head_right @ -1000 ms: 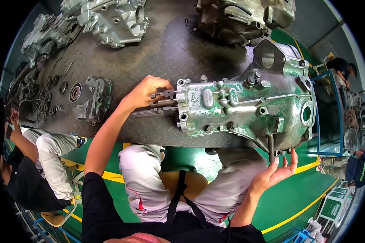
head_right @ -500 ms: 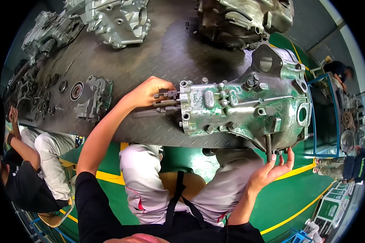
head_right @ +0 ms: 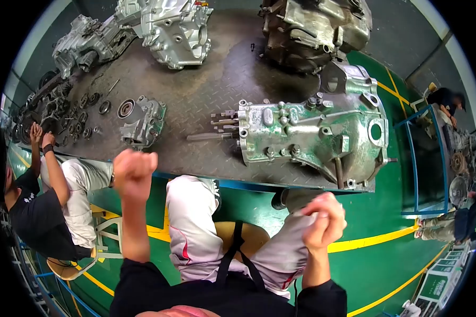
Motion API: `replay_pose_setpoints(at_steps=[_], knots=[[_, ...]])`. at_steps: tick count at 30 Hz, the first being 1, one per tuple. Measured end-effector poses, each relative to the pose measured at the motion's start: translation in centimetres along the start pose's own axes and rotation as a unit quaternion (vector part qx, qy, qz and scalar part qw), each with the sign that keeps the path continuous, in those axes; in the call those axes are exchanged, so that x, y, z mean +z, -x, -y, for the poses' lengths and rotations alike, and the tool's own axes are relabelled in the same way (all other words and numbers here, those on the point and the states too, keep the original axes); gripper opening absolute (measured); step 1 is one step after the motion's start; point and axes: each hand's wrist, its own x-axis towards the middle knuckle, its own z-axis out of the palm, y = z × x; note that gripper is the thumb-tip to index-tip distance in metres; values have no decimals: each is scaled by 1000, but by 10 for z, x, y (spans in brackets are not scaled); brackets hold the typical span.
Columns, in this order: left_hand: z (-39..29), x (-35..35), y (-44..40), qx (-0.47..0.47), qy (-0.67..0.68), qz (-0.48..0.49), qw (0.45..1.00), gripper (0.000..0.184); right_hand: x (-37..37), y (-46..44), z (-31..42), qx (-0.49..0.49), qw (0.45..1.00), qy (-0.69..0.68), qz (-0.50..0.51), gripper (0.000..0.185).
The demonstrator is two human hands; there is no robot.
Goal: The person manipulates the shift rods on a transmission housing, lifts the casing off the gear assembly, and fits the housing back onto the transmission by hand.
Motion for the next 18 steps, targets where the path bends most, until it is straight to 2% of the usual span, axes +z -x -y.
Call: replay_pose_setpoints(at_steps=[2,3,4,6,7,8,9,10,12,13,15,16,18], knots=[[-38,43,12,105,163,121,974,48,16,-40,52,-63,985,-111,118,20],[-60,66,18,136,245,196,940,49,19,-48,68,-111,966,-204,115,21],[-79,89,13,186,255,312,896,47,22,-55,79,-159,936,-294,113,22],[-91,141,19,289,312,325,844,46,46,-74,103,-314,809,-490,81,23],[-91,155,21,291,314,324,844,46,50,-82,111,-353,755,-545,88,24],[-90,166,20,358,309,311,824,49,50,-89,116,-395,693,-595,96,26],[-89,176,20,422,305,296,800,55,41,-86,118,-332,669,-635,197,30],[-88,186,24,426,310,298,796,55,36,-92,128,-285,697,-618,229,30],[-86,201,39,345,196,132,908,59,42,-89,148,-223,729,-619,192,37],[-91,196,40,340,198,131,910,59,39,-90,149,-219,732,-617,190,37],[-105,177,38,196,157,285,925,57,34,-91,147,-185,729,-624,212,35],[-103,174,38,206,166,296,918,55,33,-91,141,-185,729,-625,209,35],[-95,173,42,228,182,272,917,52,34,-95,126,-254,662,-656,259,36]])
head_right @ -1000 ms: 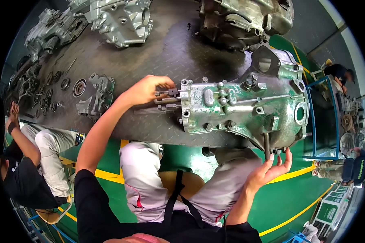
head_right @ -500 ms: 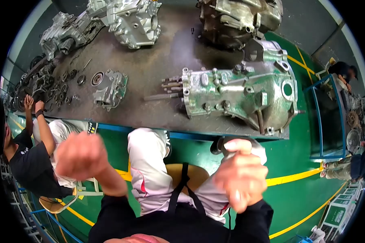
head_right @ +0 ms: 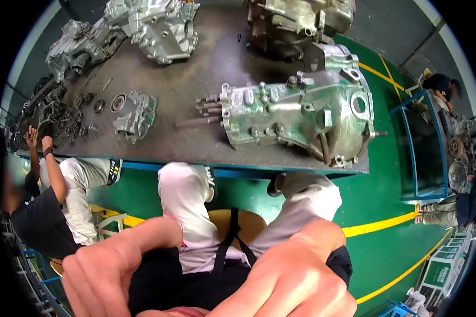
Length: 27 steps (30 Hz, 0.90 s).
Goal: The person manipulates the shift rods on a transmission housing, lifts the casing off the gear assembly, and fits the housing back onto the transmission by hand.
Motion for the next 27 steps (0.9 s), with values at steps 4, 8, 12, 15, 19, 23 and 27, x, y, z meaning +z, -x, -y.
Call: replay_pose_setpoints(at_steps=[4,8,12,15,19,23,27], knots=[[3,-1,9,13,-8,-28,999,50,-5,-8,2,50,997,47,-39,36],[2,-3,15,7,-15,-59,998,51,2,6,2,27,995,31,-95,36],[9,-9,14,22,-2,-28,999,59,-7,1,4,88,995,29,-40,37],[9,-10,12,27,-16,-34,999,60,-8,-7,-5,73,992,79,-69,38],[14,-20,2,24,-45,-68,996,62,-11,0,-11,82,993,61,-65,39],[15,-43,4,-12,38,77,996,54,-53,22,-12,110,993,-31,29,29],[19,-73,1,19,-2,30,999,42,-68,49,-10,202,968,138,-59,27]])
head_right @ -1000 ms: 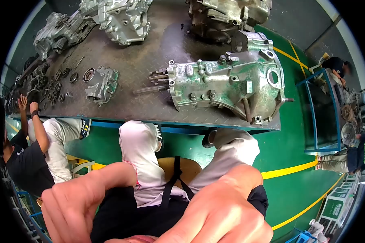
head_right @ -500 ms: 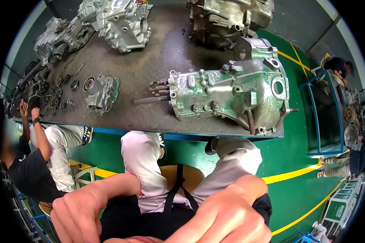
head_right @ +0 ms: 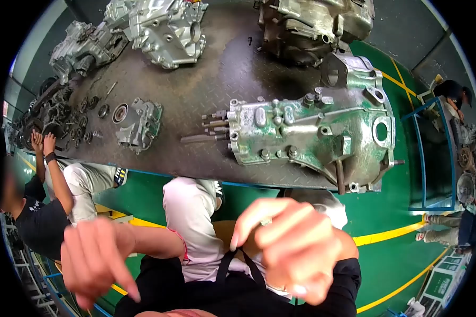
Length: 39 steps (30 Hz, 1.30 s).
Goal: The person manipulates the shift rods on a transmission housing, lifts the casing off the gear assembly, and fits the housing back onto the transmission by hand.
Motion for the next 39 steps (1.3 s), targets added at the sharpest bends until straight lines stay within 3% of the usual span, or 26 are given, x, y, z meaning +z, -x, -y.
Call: replay_pose_setpoints(at_steps=[2,3,4,5,7,11,16,23,39], knots=[[11,-37,9,-11,-11,-42,999,34,-12,17,-17,49,996,76,8,19],[15,-53,31,-97,-234,-186,949,27,-16,28,-25,70,992,106,11,14],[36,-70,23,-102,-301,-211,924,21,-21,37,-30,96,986,132,33,11],[44,-102,20,-259,-334,-230,877,22,-20,42,-35,100,984,145,34,8],[70,-140,38,-429,-447,-225,752,20,-16,49,-38,98,983,147,52,4],[91,-170,70,-568,-413,-178,689,28,-6,55,-41,111,943,285,130,7],[99,-167,74,-591,-393,-133,692,37,-1,67,-54,142,870,414,225,15],[102,-165,76,-569,-382,-140,715,33,10,68,-62,129,898,363,212,16],[105,-166,77,-589,-360,-171,703,29,2,65,-59,179,877,373,245,18]])
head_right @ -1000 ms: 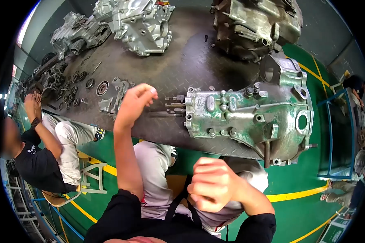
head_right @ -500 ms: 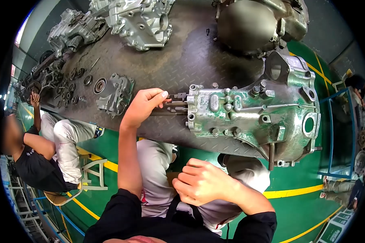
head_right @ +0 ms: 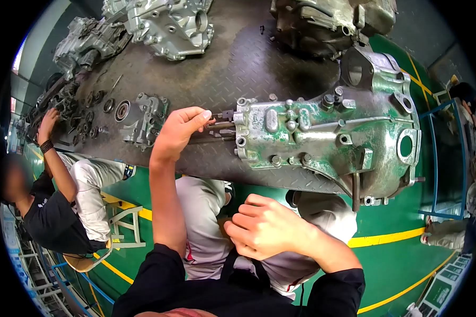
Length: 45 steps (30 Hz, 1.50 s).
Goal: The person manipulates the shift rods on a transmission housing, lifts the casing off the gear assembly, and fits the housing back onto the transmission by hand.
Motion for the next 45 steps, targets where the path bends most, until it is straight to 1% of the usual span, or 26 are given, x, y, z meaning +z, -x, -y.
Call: replay_pose_setpoints(at_steps=[3,11,14,16,19,22,26,29,31,36,38,40,41,42,44,45], knots=[[-2,1,-2,-13,54,6,998,25,5,5,0,10,1000,-10,-8,18],[1,1,-3,-1,64,2,998,28,7,4,-2,14,1000,-13,3,18],[2,0,-3,8,66,15,998,30,9,1,-1,16,1000,-14,7,19],[0,0,-2,6,37,16,999,29,11,0,-2,16,1000,-20,10,19],[4,3,-3,28,31,1,999,30,14,-2,-3,22,999,-23,19,19],[7,0,-4,31,23,12,999,29,17,-5,-3,24,999,-21,34,20],[3,3,-5,32,31,8,999,30,22,-6,-5,28,999,-20,38,21],[3,4,-4,15,20,8,1000,31,22,-9,-3,25,999,-20,43,20],[1,4,-5,10,-16,9,1000,31,24,-10,-3,24,998,-23,59,21],[2,-3,-5,7,-17,19,1000,31,25,-8,-5,38,994,2,101,23],[6,-7,-3,11,-12,28,999,31,23,-6,-5,47,996,4,81,27],[10,-14,0,33,38,12,999,31,19,-3,-5,49,996,1,80,27],[9,-16,1,24,39,15,999,31,18,-1,-4,50,996,-3,77,28],[6,-13,0,23,37,17,999,31,18,1,-4,52,996,-4,74,28],[-3,-6,-5,29,-29,33,999,33,18,4,-3,51,996,-2,76,27],[-2,-4,-9,24,-17,41,999,34,17,5,-3,50,996,-3,75,27]])
